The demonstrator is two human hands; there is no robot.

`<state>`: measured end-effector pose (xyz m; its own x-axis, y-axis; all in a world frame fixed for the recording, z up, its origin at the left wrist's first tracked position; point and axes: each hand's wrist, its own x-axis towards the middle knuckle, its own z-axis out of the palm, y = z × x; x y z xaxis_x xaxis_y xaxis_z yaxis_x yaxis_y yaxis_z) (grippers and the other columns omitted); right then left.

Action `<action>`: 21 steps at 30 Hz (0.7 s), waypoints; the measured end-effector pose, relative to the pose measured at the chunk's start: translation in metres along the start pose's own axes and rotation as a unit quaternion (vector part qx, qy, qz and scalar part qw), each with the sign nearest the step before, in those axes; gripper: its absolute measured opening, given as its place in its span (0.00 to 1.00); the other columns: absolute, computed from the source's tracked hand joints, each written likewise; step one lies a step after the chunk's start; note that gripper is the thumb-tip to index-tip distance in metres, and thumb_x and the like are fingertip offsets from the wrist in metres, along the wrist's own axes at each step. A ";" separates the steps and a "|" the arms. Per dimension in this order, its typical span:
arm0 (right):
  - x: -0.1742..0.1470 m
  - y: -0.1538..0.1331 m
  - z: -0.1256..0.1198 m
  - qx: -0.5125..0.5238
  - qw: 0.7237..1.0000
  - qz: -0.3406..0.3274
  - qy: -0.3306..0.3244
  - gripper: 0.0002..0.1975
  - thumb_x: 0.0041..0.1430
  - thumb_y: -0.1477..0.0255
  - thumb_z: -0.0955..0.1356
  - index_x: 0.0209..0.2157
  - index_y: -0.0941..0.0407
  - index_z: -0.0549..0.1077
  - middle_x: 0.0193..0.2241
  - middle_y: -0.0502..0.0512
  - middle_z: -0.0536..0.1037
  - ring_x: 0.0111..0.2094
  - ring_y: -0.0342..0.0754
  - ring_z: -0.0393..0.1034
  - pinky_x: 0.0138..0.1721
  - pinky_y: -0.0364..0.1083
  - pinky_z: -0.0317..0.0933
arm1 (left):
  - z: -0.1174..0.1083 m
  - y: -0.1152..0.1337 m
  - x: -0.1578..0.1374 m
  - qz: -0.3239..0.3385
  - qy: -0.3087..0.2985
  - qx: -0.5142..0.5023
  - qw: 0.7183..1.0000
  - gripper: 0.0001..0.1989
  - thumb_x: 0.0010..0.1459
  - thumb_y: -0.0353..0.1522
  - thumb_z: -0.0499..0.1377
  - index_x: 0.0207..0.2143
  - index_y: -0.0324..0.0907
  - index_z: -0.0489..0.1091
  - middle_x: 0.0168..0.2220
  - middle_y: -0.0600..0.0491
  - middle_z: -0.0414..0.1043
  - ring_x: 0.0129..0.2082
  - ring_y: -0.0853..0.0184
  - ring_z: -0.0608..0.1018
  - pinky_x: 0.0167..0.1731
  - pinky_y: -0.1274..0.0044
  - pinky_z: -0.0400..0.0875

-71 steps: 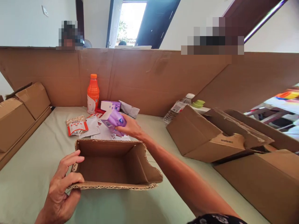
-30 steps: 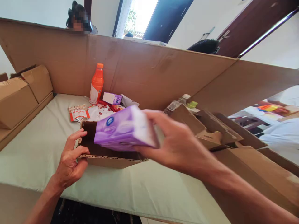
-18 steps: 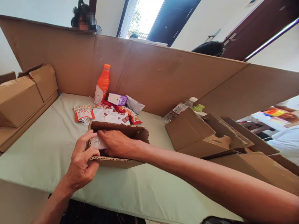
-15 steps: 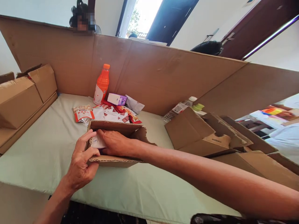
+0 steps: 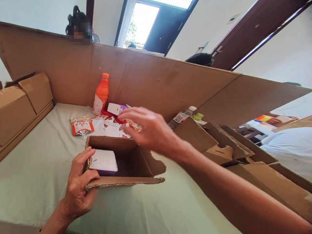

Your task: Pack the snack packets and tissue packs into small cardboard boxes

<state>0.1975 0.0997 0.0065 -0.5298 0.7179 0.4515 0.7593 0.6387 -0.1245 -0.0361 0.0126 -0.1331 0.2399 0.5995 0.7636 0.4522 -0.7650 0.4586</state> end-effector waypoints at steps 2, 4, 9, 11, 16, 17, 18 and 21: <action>0.018 0.041 0.007 -0.061 0.996 0.057 0.030 0.14 0.66 0.68 0.65 0.49 0.54 0.78 0.54 0.60 0.78 0.56 0.59 0.71 0.57 0.59 0.64 | 0.002 -0.001 -0.001 0.012 0.011 0.002 1.000 0.15 0.54 0.16 0.52 0.38 0.43 0.67 0.67 0.44 0.57 0.68 0.53 0.63 0.64 0.59 0.65; 0.036 0.082 0.029 -0.119 0.989 0.090 -0.009 0.19 0.63 0.70 0.67 0.55 0.57 0.76 0.59 0.65 0.74 0.60 0.62 0.66 0.59 0.60 0.62 | 0.005 -0.002 -0.002 0.016 0.014 0.001 1.000 0.15 0.55 0.17 0.52 0.38 0.43 0.68 0.68 0.44 0.55 0.69 0.53 0.62 0.64 0.59 0.64; 0.076 0.147 0.106 -0.203 0.965 0.082 -0.142 0.37 0.60 0.72 0.70 0.69 0.62 0.59 0.71 0.75 0.54 0.69 0.68 0.50 0.61 0.62 0.56 | 0.010 -0.002 -0.007 0.002 0.034 0.019 0.999 0.13 0.58 0.20 0.50 0.36 0.44 0.68 0.68 0.47 0.58 0.67 0.53 0.64 0.62 0.56 0.67; 0.087 0.159 0.133 -0.215 0.960 0.085 -0.155 0.41 0.59 0.71 0.71 0.70 0.61 0.54 0.72 0.76 0.51 0.70 0.69 0.46 0.62 0.63 0.53 | 0.011 -0.003 -0.010 -0.005 0.039 0.047 0.998 0.13 0.60 0.20 0.51 0.36 0.46 0.70 0.65 0.50 0.62 0.65 0.54 0.68 0.60 0.56 0.71; 0.104 0.176 0.167 -0.200 0.962 0.133 -0.131 0.41 0.57 0.73 0.71 0.69 0.66 0.53 0.63 0.83 0.63 0.62 0.71 0.59 0.59 0.65 0.54 | 0.010 -0.008 -0.018 -0.029 0.029 0.114 0.993 0.14 0.58 0.23 0.60 0.40 0.53 0.74 0.61 0.55 0.69 0.61 0.52 0.73 0.56 0.55 0.77; 0.105 0.178 0.167 -0.194 0.963 0.142 -0.123 0.40 0.58 0.75 0.70 0.68 0.67 0.54 0.60 0.82 0.67 0.59 0.71 0.62 0.58 0.64 0.55 | 0.010 -0.009 -0.019 -0.032 0.028 0.120 0.992 0.14 0.59 0.24 0.60 0.41 0.54 0.75 0.60 0.55 0.70 0.60 0.52 0.73 0.56 0.55 0.77; 0.104 0.179 0.164 -0.188 0.964 0.151 -0.115 0.38 0.58 0.76 0.69 0.68 0.67 0.55 0.58 0.81 0.69 0.57 0.70 0.64 0.57 0.63 0.57 | 0.009 -0.009 -0.018 -0.034 0.027 0.121 0.992 0.13 0.60 0.26 0.60 0.41 0.54 0.75 0.60 0.55 0.71 0.60 0.53 0.73 0.56 0.55 0.77; 0.095 0.183 0.140 -0.177 0.962 0.188 -0.088 0.36 0.59 0.75 0.66 0.68 0.67 0.55 0.57 0.80 0.70 0.57 0.71 0.64 0.54 0.63 0.60 | 0.007 -0.006 -0.012 -0.029 0.028 0.091 0.995 0.10 0.65 0.28 0.54 0.38 0.50 0.74 0.62 0.52 0.69 0.62 0.53 0.72 0.58 0.56 0.75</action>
<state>0.2333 0.3237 -0.0971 -0.2243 0.9356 0.2726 0.9745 0.2121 0.0737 -0.0356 0.0111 -0.1484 0.1623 0.6232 0.7650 0.6125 -0.6715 0.4171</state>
